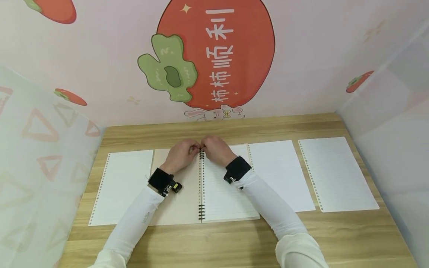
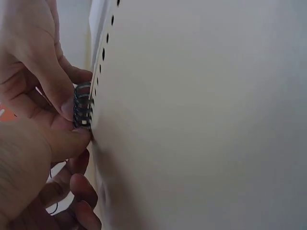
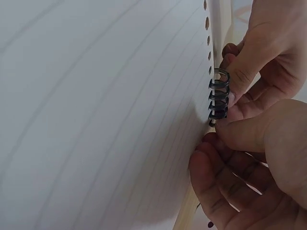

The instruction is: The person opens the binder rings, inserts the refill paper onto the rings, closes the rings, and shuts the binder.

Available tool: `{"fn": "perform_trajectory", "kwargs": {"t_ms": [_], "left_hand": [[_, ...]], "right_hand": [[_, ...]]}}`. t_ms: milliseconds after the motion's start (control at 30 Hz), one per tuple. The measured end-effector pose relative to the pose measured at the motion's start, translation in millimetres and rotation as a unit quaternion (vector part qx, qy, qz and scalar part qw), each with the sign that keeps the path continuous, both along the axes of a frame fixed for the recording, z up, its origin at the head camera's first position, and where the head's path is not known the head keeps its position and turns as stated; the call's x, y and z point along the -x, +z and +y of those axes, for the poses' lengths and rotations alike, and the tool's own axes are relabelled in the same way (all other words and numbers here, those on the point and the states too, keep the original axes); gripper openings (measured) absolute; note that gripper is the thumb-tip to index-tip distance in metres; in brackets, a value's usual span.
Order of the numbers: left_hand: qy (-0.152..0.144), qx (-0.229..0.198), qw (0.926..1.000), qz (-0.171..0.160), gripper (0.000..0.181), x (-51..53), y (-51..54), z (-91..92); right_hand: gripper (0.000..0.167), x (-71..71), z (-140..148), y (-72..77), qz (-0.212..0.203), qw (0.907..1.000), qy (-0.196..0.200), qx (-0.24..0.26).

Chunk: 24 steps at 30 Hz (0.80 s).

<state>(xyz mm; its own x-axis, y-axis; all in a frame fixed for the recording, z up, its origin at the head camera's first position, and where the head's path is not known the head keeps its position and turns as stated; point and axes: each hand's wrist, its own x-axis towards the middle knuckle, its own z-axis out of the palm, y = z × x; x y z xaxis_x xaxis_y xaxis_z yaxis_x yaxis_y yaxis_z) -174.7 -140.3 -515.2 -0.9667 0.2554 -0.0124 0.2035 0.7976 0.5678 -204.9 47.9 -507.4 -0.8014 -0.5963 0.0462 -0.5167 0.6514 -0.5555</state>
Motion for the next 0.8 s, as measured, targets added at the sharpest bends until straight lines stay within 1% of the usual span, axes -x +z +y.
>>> {"fn": "perform_trajectory", "kwargs": {"t_ms": [167, 433, 600, 800], "left_hand": [[-0.020, 0.017, 0.9996, 0.011, 0.010, 2.4, -2.8, -3.3], [-0.031, 0.011, 0.9992, 0.024, 0.012, 5.5, -5.0, -5.5], [-0.038, 0.011, 0.9988, 0.031, 0.011, 6.4, -4.9, -6.8], [-0.041, 0.008, 0.9985, 0.036, 0.008, 7.0, -6.0, -7.9]], "right_hand": [[0.012, -0.7, 0.1, -0.4, -0.014, 0.9999, -0.006, 0.003], [0.013, -2.0, -0.3, 0.2, -0.033, 0.9991, -0.025, 0.009], [0.012, -2.2, 0.9, -1.4, -0.025, 0.9992, -0.026, 0.017], [0.012, -1.8, 4.4, -7.2, -0.008, 0.9993, -0.021, 0.030]]}}
